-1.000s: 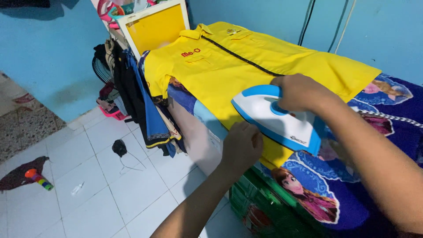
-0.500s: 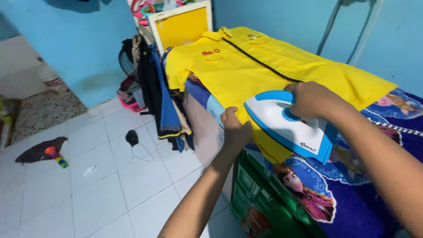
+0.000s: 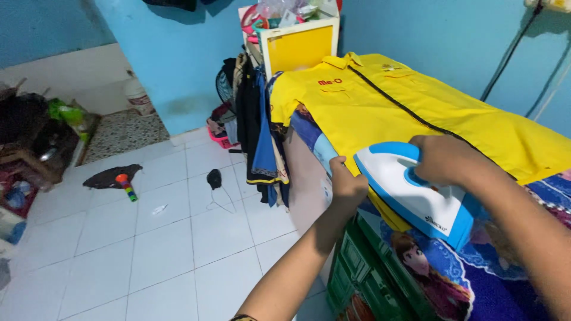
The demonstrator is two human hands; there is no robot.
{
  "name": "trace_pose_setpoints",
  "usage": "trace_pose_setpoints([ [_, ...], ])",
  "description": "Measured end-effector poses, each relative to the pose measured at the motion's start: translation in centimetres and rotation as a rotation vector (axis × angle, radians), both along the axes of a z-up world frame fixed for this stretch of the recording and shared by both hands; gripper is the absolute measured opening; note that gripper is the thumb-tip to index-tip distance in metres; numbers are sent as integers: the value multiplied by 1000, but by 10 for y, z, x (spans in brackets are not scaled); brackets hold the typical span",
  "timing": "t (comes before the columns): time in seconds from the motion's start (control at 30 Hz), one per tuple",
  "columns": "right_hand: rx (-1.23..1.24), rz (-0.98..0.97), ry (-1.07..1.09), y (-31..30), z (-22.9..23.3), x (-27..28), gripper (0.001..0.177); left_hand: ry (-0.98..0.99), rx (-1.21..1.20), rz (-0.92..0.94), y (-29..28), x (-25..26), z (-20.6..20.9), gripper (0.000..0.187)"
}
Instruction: The recorder is ironing a yellow short-sleeved collared shirt on a flat surface.
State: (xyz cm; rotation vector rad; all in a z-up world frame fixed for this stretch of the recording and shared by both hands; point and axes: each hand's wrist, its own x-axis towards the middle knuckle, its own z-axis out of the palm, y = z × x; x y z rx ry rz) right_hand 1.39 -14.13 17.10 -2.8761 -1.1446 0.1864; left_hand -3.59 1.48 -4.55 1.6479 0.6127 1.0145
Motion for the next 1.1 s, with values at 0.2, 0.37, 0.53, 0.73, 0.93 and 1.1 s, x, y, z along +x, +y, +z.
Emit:
trace_pose_setpoints([
  [0.2, 17, 65, -114, 10, -7, 6, 62, 17, -202, -102, -16, -23, 23, 69],
  [0.37, -4, 49, -126, 17, -5, 4, 61, 46, -279, -56, -35, -41, 39, 70],
  [0.53, -12, 121, -139, -4, -4, -6, 57, 55, -289, -48, -45, -43, 36, 69],
  [0.73, -6, 72, -77, -23, 6, -21, 69, 94, -294, -20, -55, -43, 36, 63],
  [0.93, 43, 85, -143, -6, 2, 0, 60, 89, -208, 24, -74, -59, 58, 64],
  [1.1, 58, 90, -168, -13, -2, 22, 62, 175, -112, -47, -80, -66, 61, 75],
])
